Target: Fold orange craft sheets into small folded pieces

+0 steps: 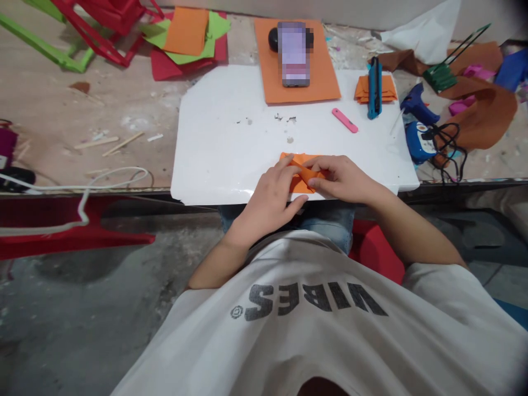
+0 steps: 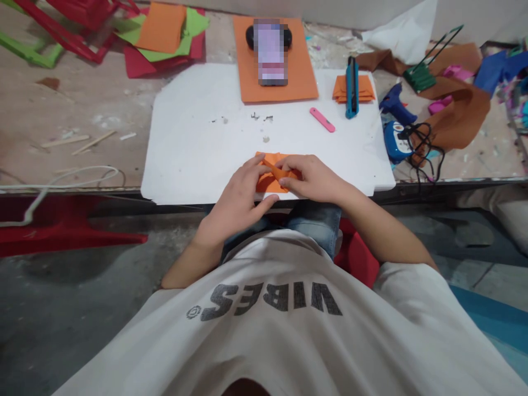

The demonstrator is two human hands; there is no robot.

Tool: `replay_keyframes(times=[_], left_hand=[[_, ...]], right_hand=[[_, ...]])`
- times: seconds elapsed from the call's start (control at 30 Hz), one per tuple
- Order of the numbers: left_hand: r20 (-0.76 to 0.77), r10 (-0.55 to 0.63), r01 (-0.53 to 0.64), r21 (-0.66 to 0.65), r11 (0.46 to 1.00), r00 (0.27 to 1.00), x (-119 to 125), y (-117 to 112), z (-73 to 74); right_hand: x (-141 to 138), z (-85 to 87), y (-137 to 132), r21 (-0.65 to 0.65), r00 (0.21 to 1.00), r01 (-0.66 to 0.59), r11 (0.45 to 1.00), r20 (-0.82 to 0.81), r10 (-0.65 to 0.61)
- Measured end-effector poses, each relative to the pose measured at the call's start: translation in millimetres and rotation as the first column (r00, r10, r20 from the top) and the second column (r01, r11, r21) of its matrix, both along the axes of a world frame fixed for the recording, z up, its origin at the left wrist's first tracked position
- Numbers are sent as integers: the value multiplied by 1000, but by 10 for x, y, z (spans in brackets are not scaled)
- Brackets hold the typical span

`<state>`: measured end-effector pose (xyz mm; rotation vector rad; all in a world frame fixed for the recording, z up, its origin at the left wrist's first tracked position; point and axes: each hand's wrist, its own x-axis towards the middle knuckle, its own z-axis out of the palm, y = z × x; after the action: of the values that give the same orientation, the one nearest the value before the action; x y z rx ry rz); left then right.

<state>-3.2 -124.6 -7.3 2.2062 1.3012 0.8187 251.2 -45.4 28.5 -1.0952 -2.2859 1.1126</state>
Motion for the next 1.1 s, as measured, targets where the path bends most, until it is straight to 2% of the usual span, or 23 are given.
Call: replay_keyframes(times=[0.1, 0.2, 0.33, 0.5, 0.7, 0.93, 1.1], left_hand=[[19, -8, 10, -88, 996, 1000, -25, 195, 147], [-36, -9, 3, -160, 987, 999, -46, 399, 267], [-157, -4, -33, -233, 972, 988, -40, 600, 328], [-259, 35, -114, -297, 948, 965, 19, 726, 377], [-294, 84, -163, -257, 953, 952, 59, 702, 331], [-228, 100, -143, -179, 973, 968, 2, 663, 188], [-222, 97, -139, -182, 973, 970, 8, 638, 204]], right_hand=[[4, 3, 18, -15, 1000, 12, 1000, 3, -12], [-2, 13, 21, -16, 1000, 3, 1000, -20, -3], [-1, 12, -1, -5, 1000, 15, 1000, 14, -15], [26, -12, -36, 68, 987, 82, 994, 131, -90], [30, -28, -80, 103, 961, 149, 983, 220, -169], [30, -137, -78, 208, 958, 77, 975, 256, -130], [42, -241, 29, 257, 957, 44, 965, 265, -114]])
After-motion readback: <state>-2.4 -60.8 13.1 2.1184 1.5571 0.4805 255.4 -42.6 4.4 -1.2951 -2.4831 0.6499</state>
